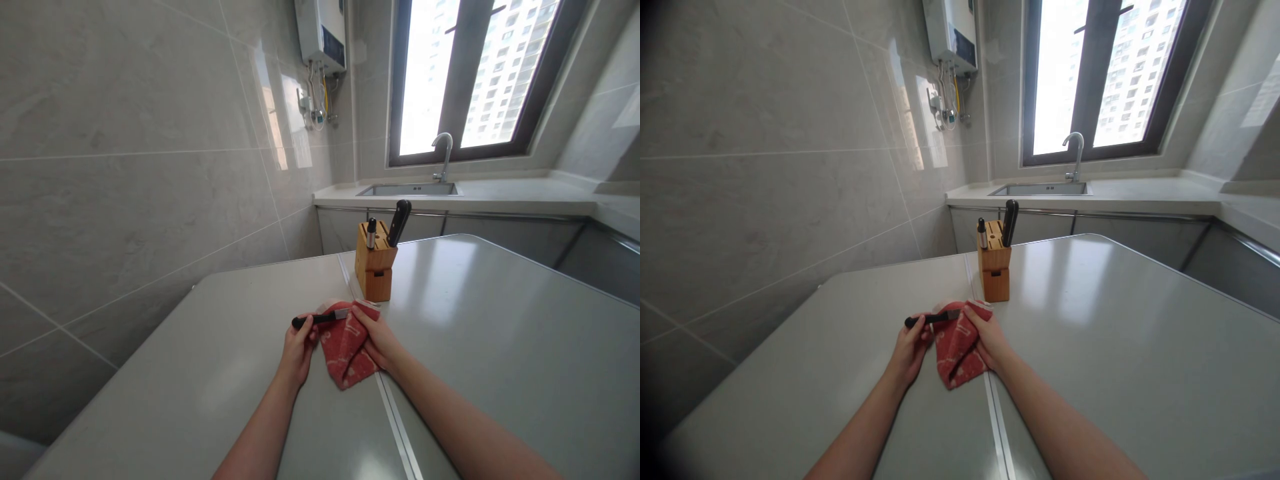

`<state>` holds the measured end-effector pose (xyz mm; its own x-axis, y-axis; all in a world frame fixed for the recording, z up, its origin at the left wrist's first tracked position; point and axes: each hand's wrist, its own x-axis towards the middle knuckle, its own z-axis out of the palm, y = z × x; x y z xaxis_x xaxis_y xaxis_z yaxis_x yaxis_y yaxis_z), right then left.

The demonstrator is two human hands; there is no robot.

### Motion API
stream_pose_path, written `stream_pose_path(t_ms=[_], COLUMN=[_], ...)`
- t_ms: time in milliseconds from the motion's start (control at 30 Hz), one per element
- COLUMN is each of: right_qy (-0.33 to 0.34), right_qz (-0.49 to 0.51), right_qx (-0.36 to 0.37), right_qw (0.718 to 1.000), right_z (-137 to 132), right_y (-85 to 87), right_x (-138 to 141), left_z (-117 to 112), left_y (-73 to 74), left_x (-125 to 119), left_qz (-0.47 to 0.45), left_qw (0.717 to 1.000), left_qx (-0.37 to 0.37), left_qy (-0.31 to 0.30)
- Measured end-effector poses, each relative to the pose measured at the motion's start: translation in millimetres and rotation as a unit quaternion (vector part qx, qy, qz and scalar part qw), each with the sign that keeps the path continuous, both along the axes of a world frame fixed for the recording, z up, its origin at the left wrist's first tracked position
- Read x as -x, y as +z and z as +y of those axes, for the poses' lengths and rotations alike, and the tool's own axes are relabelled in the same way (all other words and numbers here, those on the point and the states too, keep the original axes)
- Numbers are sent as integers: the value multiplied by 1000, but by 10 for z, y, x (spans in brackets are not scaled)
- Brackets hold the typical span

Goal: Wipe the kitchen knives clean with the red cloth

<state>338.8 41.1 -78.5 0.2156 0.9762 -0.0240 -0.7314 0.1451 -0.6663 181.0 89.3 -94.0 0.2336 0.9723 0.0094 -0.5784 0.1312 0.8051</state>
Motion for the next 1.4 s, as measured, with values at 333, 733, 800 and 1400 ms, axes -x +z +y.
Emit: stream_pose_path(t_ms=[333,733,800,1400], right_qy=[-1,-17,-22,5], right_qz=[-1,2,4,-1], right_qx=[-7,-4,-2,-3], right_qw=[1000,1000,1000,1000], right_z=[-17,-10,-6,13], right_y=[30,36,36,-15], right_x=[5,7,5,-14], left_z=[87,106,103,146], left_y=[-27,-17,-10,-59], left_x=[45,84,86,80], left_qz=[-140,-197,-208,-175], left_qw=[988,975,972,971], left_qx=[59,98,101,89], left_qy=[23,29,26,136])
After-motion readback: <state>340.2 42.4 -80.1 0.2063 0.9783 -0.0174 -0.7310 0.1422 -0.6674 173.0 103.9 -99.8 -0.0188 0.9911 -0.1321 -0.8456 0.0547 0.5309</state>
